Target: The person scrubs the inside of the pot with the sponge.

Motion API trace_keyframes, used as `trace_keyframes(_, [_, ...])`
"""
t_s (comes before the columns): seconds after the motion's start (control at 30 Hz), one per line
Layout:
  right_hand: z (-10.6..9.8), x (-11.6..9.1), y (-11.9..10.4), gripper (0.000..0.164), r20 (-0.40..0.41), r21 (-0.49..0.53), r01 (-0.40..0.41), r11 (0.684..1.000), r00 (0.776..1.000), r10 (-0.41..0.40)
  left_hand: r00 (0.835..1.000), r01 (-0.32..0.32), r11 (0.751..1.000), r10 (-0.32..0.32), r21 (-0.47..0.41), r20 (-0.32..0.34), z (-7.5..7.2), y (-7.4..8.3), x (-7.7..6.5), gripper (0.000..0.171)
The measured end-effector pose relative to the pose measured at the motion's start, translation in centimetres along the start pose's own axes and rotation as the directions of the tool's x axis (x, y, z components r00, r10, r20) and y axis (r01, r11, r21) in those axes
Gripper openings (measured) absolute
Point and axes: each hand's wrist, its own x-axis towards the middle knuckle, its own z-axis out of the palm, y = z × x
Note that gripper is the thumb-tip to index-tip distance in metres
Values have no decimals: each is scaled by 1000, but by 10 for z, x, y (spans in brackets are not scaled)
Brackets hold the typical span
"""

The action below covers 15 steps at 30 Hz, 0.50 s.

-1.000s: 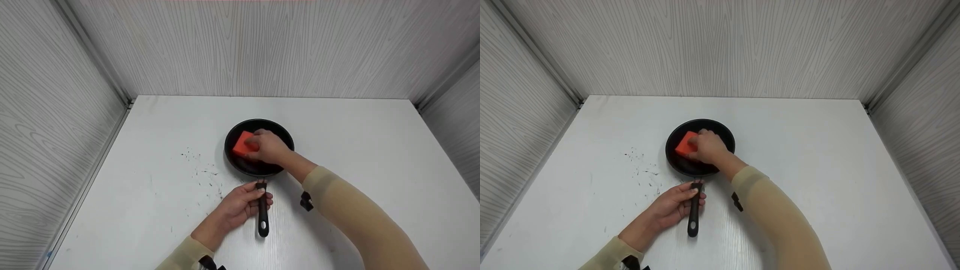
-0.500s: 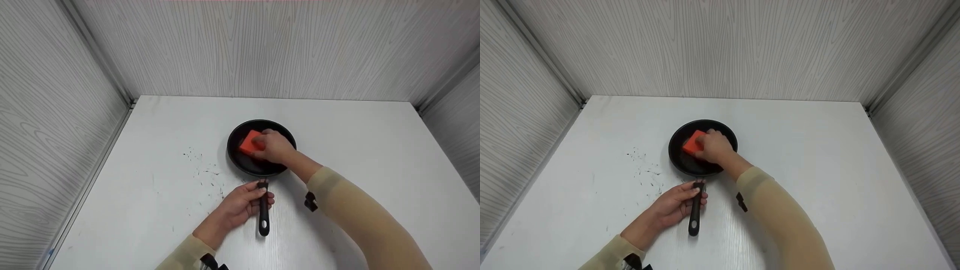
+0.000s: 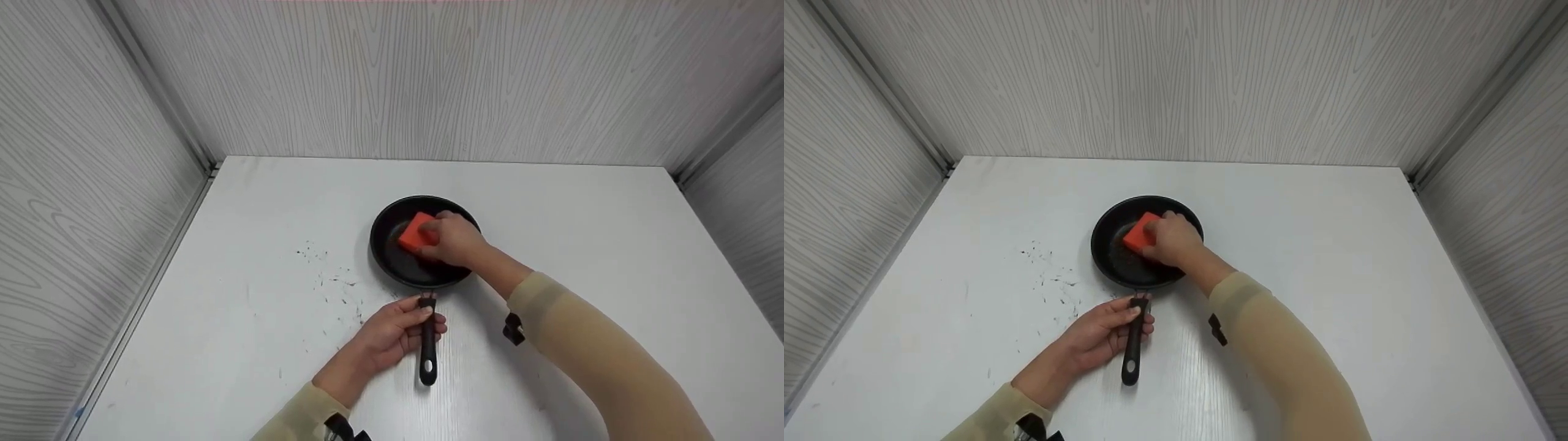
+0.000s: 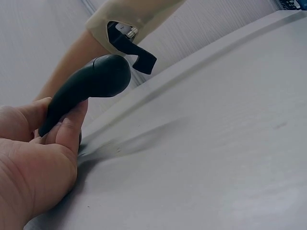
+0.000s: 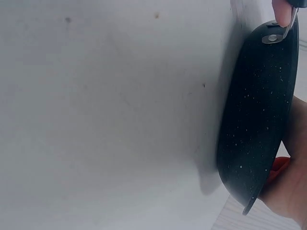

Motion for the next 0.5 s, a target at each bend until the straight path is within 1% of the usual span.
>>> trace_keyframes(0.2, [1,-2,-1,52,33,4,-41,999,999,41,1000,2,1000,-2,1,-6,-3,-2,-1,48])
trace_keyframes(0.5, [0,-3,1,52,23,-11,-55,998,998,55,1000,3,1000,-3,-7,12,-1,-1,1,50])
